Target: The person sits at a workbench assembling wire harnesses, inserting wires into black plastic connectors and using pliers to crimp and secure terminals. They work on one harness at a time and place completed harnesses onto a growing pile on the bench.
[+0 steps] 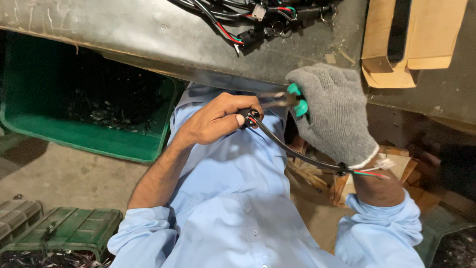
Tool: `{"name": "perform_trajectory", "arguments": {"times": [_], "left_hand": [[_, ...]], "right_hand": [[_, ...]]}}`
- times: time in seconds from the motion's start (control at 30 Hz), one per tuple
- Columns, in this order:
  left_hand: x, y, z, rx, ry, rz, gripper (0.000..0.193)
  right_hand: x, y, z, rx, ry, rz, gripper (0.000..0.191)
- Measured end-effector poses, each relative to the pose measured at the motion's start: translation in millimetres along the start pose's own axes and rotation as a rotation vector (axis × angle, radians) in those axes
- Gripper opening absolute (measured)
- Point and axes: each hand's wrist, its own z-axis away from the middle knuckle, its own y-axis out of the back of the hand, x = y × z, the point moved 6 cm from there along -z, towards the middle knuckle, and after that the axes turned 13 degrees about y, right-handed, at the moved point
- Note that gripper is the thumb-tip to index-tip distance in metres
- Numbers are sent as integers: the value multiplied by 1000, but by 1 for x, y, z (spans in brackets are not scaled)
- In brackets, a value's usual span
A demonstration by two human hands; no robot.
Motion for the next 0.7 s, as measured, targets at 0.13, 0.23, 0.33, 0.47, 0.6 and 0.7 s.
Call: {"name": "perform_trajectory", "arguments": {"times": [0.13,0.23,0.33,0.47,0.6,0.7], "left_hand": [[-3,-2,-1,3,78,-2,36],[-1,-4,-2,2,74,-19,36],[1,-5,-2,-8,33,-4,36],[0,-5,-1,-7,-3,-2,33],[-1,-5,-1,-12,-3,-30,32],[-2,-5,-2,-9,6,-49,32]], "right_hand": [[-9,12,-12,-12,111,71,31],[0,2,-12,-216,116,73,32],[4,-2,-10,-231,150,10,36],[4,4,-9,-154,170,30,39],[0,10,-12,-91,179,64,40],[-1,7,-11,-117,195,88,41]]}}
